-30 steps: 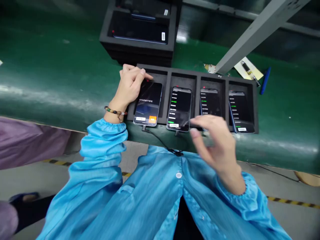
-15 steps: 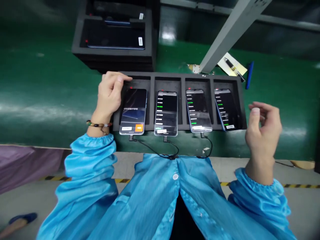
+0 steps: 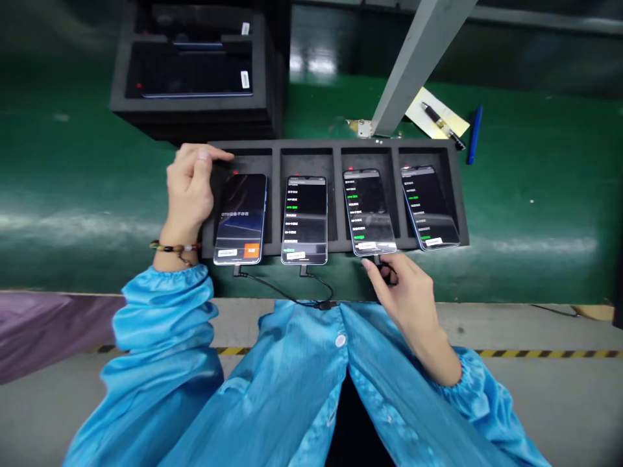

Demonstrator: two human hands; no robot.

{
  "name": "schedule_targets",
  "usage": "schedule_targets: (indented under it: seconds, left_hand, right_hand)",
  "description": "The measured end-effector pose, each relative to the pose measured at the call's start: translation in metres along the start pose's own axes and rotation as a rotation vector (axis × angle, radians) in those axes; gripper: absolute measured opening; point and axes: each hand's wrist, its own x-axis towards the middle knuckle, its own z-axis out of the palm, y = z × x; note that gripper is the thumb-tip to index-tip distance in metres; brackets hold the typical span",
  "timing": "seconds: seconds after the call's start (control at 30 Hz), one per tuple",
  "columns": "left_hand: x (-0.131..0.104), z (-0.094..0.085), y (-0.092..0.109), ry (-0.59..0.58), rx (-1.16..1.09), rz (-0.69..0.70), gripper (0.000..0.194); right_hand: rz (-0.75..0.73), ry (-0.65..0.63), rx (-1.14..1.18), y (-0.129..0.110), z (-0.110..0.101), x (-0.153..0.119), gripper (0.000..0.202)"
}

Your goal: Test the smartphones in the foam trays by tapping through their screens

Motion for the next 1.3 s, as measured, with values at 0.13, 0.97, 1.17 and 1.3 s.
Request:
schedule_targets:
  seconds: [0.13,0.97,1.17,1.3]
  left_hand:
    - [0.001,0.001,-0.002,-0.013,0.004,-0.004,0.055]
    - [0.001,-0.001,-0.009,-0.063,0.055,-0.033,0.071]
    - [0.002,0.002,-0.017,-0.054,0.046,-0.017,0.078]
    - [0.002,0.004,-0.015,-0.037,0.006,-0.029,0.074]
  right_hand:
    - [-0.027,0.031,-0.016,0.004,0.011,0.005,0.033]
    - [-0.266,-0.034,-0.399,-0.102,0.041,0.009,0.048]
    - [-0.153,-0.159,-0.367,-0.110,0.052,0.009,0.053]
    - [-0.116,-0.118,-0.307,-0.107,0.065,0.009,0.046]
